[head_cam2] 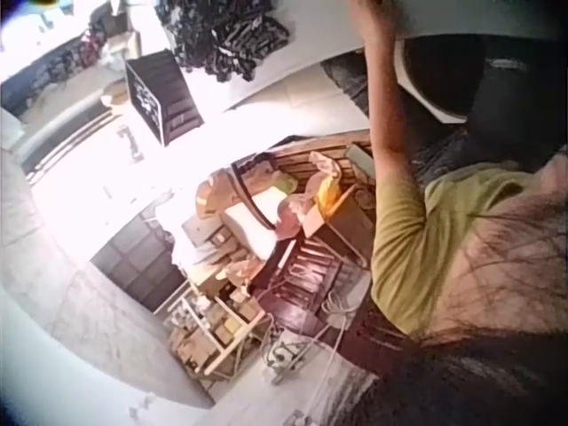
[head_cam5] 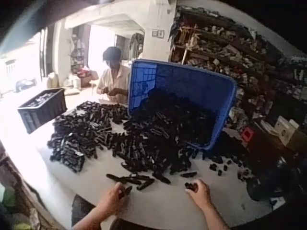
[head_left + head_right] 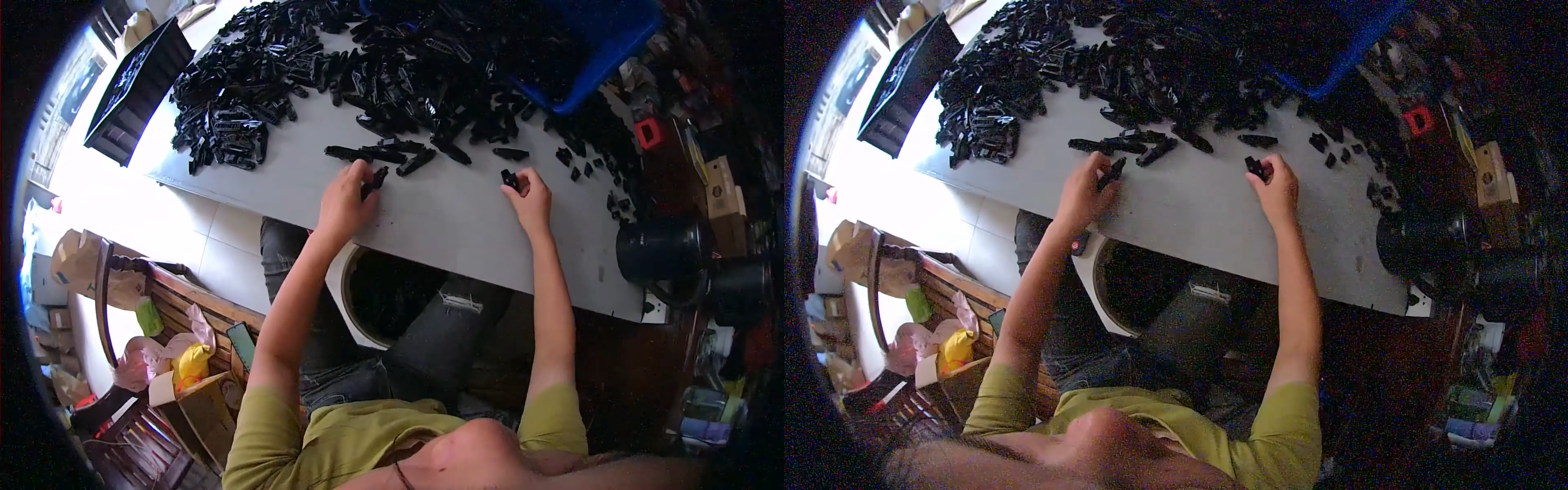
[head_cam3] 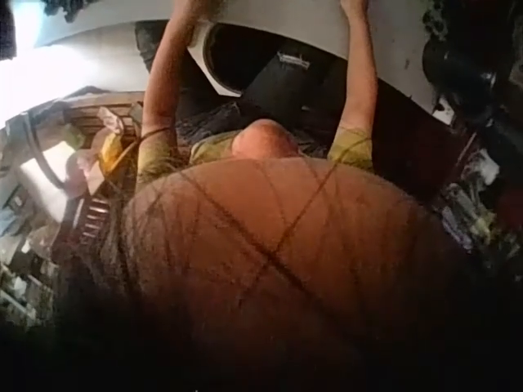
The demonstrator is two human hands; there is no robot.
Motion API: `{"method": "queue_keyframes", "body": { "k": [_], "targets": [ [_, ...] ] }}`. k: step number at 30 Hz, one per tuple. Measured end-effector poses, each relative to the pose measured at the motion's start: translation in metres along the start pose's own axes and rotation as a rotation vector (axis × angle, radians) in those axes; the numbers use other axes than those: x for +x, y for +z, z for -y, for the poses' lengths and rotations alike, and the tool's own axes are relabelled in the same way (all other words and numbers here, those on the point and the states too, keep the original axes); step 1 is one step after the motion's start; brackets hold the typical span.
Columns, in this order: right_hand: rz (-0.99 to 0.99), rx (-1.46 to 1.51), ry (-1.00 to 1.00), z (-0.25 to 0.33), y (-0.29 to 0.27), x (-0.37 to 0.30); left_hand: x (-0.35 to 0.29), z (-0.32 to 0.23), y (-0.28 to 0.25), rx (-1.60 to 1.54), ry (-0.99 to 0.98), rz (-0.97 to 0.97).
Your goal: Manually assembling and sorting small black plastic components on a factory workbench.
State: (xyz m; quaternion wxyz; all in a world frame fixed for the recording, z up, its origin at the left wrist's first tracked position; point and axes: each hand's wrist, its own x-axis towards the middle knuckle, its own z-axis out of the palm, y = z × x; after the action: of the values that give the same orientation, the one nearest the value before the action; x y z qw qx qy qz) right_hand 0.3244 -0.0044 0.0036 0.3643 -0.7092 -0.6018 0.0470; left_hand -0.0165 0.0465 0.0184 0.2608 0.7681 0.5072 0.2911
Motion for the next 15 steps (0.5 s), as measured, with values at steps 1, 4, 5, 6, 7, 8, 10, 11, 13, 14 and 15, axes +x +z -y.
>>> {"method": "queue_keyframes", "body": {
  "k": [1,4,5,6,7,8,10,11,13,14,15],
  "targets": [
    [0.017,0.049,0.040,0.006,-0.002,-0.002,0.001,-0.002,0.001,-0.002,0.001,0.003],
    [0.044,0.131,0.114,0.017,-0.009,-0.008,0.001,-0.014,0.005,-0.359,-0.075,0.049],
    [0.055,0.166,0.148,0.018,-0.010,-0.010,-0.002,-0.021,0.005,-0.602,-0.098,0.109],
    [0.054,0.164,0.152,0.014,-0.008,-0.012,-0.004,-0.025,0.006,-0.844,-0.121,0.169],
    [-0.037,0.156,0.121,0.010,-0.005,-0.015,-0.006,-0.023,0.012,-0.845,-0.121,0.171],
    [-0.123,0.151,0.089,0.013,-0.003,-0.016,-0.008,-0.016,0.021,-0.826,-0.067,0.237],
    [-0.191,0.143,0.073,0.028,-0.002,-0.025,-0.014,-0.018,0.026,-0.778,-0.049,0.330],
    [-0.265,0.134,0.057,0.040,-0.002,-0.029,-0.016,-0.022,0.024,-0.779,-0.052,0.332],
    [-0.214,0.099,0.033,0.053,0.003,-0.036,-0.019,-0.028,0.023,-0.430,0.046,0.303],
    [-0.165,0.065,0.007,0.056,0.005,-0.039,-0.019,-0.031,0.023,-0.432,0.047,0.309],
    [-0.165,0.061,0.012,0.055,0.008,-0.042,-0.020,-0.035,0.023,-0.375,0.124,0.256]
  ]
}}
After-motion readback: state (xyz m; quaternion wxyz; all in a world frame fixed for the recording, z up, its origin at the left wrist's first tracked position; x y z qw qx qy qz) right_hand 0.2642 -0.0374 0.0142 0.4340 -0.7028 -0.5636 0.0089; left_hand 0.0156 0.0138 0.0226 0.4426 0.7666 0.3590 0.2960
